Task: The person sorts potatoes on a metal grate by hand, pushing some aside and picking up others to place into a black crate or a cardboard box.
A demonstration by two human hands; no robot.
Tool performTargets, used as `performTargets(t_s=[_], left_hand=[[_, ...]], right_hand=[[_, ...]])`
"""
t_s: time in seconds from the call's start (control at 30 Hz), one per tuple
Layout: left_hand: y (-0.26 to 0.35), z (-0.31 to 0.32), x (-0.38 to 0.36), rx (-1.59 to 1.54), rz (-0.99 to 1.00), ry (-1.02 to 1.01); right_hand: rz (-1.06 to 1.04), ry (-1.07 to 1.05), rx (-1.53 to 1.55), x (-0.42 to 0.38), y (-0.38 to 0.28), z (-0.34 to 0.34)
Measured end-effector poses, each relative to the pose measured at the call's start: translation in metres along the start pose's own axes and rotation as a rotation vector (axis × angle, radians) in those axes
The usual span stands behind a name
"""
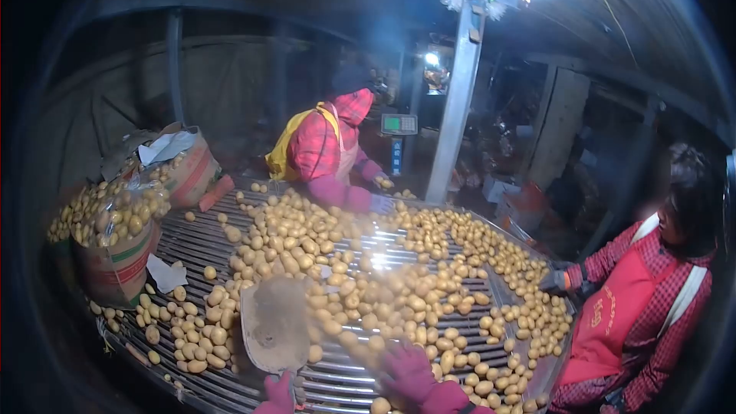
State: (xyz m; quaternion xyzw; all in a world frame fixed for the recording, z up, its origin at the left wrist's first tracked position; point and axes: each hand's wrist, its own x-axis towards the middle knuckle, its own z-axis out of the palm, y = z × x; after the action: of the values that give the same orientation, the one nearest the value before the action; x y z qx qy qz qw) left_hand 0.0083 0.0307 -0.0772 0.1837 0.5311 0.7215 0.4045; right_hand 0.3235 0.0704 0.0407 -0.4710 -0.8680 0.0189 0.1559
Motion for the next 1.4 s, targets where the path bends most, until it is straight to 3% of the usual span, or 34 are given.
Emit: performTargets(t_s=[0.03,0.07,0.13,0.17,0.23,0.3,0.37,0.6,1.1,1.17,1.23,1.3,1.37,1.4], left_hand=[[0.067,0.022,-0.032,0.076,-0.295,-0.057],[0.040,0.001,-0.015,0.076,-0.290,-0.057],[-0.034,-0.052,0.027,0.110,-0.084,-0.108],[-0.021,-0.043,0.021,0.126,-0.115,-0.116],[0.012,-0.010,0.010,0.134,-0.273,-0.112],[0.030,0.018,0.006,0.157,-0.359,-0.126],[0.033,0.029,0.006,0.183,-0.402,-0.137],[0.033,0.044,0.007,0.248,-0.491,-0.145],[0.033,0.032,0.002,0.233,-0.535,-0.154],[0.032,0.005,-0.007,0.222,-0.502,-0.139],[0.023,-0.023,-0.011,0.200,-0.392,-0.122],[0.037,-0.031,-0.019,0.204,-0.332,-0.090],[0.066,-0.002,-0.028,0.210,-0.589,-0.165],[0.063,0.007,-0.032,0.152,-0.620,-0.104]], right_hand=[[0.016,-0.009,-0.054,0.007,0.005,0.008],[0.058,-0.070,0.010,0.013,0.010,0.009],[0.067,-0.031,0.043,0.018,0.017,0.016],[0.083,0.006,0.073,0.017,0.022,0.022],[0.139,-0.114,0.202,0.017,0.034,0.047],[0.141,-0.053,0.233,0.012,0.033,0.046],[0.141,0.042,0.242,0.011,0.029,0.039],[0.232,-0.066,0.145,0.015,0.027,0.032],[0.193,0.006,0.179,0.011,0.020,0.036],[0.248,-0.015,0.182,0.017,0.015,0.036],[0.156,0.026,0.114,0.024,0.022,0.025],[0.096,-0.105,0.041,0.031,0.038,0.015],[0.179,-0.004,0.069,0.044,0.053,0.011],[0.349,-0.165,0.064,0.062,0.073,0.003]])
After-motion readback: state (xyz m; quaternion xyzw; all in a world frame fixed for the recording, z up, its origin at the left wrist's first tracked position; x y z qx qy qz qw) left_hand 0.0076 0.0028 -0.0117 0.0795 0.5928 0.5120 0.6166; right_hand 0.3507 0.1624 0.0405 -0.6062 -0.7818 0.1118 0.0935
